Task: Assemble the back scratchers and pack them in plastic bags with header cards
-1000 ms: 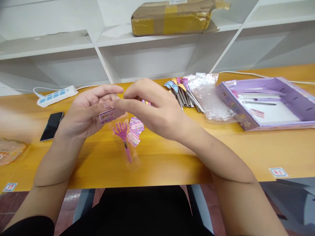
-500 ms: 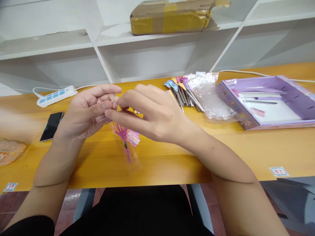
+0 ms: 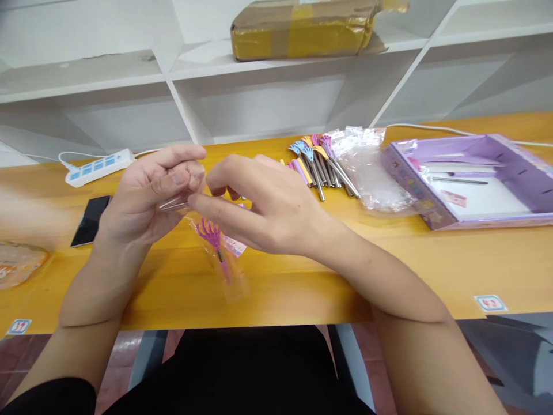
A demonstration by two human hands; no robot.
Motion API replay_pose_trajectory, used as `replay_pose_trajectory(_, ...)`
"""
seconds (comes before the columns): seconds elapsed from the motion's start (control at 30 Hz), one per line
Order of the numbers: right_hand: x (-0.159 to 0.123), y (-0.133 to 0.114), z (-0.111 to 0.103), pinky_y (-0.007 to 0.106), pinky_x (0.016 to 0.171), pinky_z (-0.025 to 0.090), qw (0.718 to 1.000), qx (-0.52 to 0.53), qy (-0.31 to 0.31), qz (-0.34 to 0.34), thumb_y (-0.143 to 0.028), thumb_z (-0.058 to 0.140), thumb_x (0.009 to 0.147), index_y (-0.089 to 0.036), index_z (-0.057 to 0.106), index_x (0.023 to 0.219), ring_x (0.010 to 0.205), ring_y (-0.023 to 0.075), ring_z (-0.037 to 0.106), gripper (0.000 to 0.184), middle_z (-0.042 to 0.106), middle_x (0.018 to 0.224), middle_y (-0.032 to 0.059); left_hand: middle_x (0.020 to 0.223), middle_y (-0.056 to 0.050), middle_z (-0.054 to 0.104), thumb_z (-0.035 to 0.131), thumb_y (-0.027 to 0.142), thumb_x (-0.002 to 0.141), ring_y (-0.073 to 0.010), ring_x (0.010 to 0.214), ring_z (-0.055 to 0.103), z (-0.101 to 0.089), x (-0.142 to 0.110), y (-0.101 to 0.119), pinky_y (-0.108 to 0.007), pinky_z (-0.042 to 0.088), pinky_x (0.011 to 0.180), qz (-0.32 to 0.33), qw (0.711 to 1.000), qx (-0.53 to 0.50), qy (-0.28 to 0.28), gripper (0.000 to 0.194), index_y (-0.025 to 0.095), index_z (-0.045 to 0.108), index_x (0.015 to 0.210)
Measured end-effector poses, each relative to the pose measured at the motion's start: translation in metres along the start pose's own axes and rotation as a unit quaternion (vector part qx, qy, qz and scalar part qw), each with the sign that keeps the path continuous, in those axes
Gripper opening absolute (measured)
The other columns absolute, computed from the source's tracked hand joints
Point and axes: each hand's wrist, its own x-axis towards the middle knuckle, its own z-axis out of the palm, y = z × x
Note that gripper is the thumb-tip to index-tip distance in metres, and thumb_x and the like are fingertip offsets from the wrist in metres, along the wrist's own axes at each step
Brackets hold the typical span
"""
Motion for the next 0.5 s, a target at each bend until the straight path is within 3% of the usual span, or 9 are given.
replay_pose_trajectory(0.13,0.0003,-0.0006,0.0016,0.034,0.088,0.061,0.999,0.027,-0.002,0.033,-0.053,0.064,0.116,-0.027,0.081,0.116,0.088,0.0146,0.068,0.031,0.071,0.097,0.0008,0.087,-0.003,0.069,0.096,0.072,0.092,-0.0213,0.076,0.07,-0.0004,-0.0005,0.0002,-0.037,0.055,0.064,-0.004,1.0,0.018,-0.004,0.057,0.032,0.08,0.13)
replay_pose_trajectory(0.3,0.0003,-0.001,0.0059,0.032,0.082,0.056,0.999,0.038,0.0,0.034,-0.052,0.064,0.117,-0.025,0.077,0.118,0.088,0.014,0.066,0.03,0.066,0.097,0.0016,0.088,-0.001,0.071,0.102,0.062,0.089,-0.0188,0.074,0.071,0.0036,0.0008,-0.0043,-0.033,0.056,0.061,-0.004,0.998,-0.061,-0.005,0.051,0.032,0.082,0.125)
replay_pose_trajectory(0.5,-0.0009,0.0018,0.0097,0.031,0.078,0.05,0.999,0.032,0.002,0.009,-0.056,0.063,0.118,-0.023,0.074,0.12,0.085,0.0132,0.062,0.034,0.059,0.091,0.0009,0.089,-0.002,0.073,0.097,0.062,0.095,-0.0232,0.08,0.077,0.0005,-0.0002,-0.0065,-0.037,0.059,0.065,0.012,0.999,-0.034,-0.011,0.048,0.033,0.081,0.13)
